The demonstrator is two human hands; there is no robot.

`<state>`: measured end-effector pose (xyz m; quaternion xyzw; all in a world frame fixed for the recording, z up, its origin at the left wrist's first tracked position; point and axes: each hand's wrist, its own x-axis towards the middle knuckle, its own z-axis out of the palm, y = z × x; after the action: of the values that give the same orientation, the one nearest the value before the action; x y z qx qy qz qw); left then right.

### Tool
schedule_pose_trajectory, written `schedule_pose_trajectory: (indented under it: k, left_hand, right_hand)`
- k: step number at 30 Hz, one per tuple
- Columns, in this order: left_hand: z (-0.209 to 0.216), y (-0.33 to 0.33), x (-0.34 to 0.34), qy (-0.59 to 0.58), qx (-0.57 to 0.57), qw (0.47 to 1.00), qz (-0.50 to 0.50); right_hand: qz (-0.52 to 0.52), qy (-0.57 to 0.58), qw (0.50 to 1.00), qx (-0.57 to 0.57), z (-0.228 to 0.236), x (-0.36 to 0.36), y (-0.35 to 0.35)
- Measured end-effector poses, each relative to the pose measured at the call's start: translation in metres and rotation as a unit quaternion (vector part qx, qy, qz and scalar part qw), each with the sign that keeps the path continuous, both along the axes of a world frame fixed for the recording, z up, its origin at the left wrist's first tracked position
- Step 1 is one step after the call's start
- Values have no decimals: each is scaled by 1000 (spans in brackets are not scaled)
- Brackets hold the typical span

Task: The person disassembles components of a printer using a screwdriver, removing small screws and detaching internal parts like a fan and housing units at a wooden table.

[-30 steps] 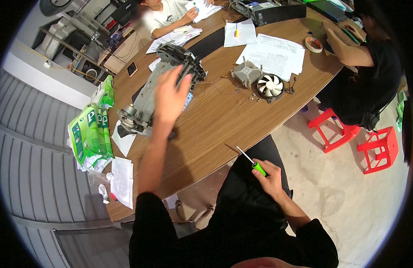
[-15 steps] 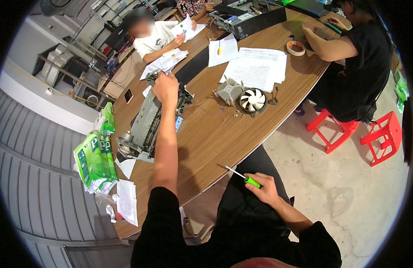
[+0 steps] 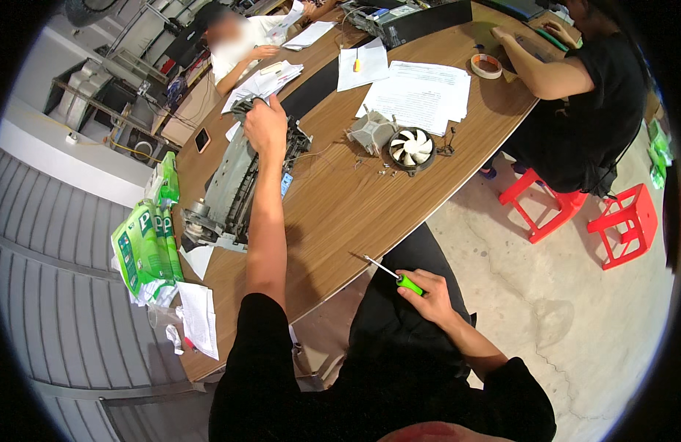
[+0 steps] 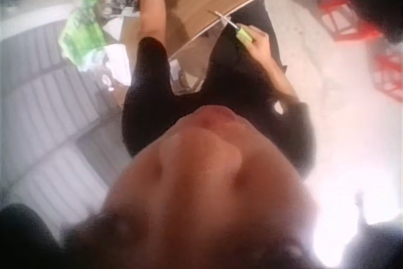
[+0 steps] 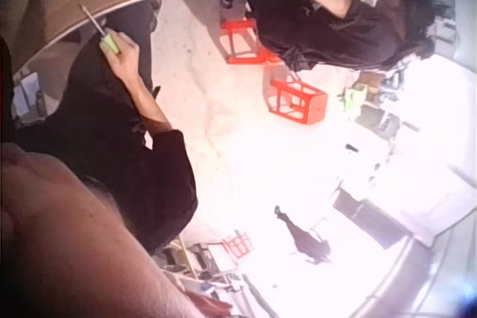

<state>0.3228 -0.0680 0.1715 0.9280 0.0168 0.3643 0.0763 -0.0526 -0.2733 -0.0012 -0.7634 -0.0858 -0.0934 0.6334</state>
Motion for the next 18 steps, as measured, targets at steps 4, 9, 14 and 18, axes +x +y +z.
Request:
schedule_pose_trajectory:
  k: [4, 9, 14, 18]
  left_hand:
    - [2, -1, -25, 17, -10, 999, -49]
    - [3, 17, -81, 14, -8, 973, -230]
    - [4, 37, -130, 17, 4, 933, -360]
    - [4, 82, -163, -34, 68, 843, -533]
  right_hand:
    - [1, -12, 1000, 16, -3, 1, 4]
    - [6, -16, 1000, -14, -4, 3, 5]
    - [-14, 12, 1000, 5, -4, 0, 3]
    - [-13, -29, 999, -24, -17, 1, -3]
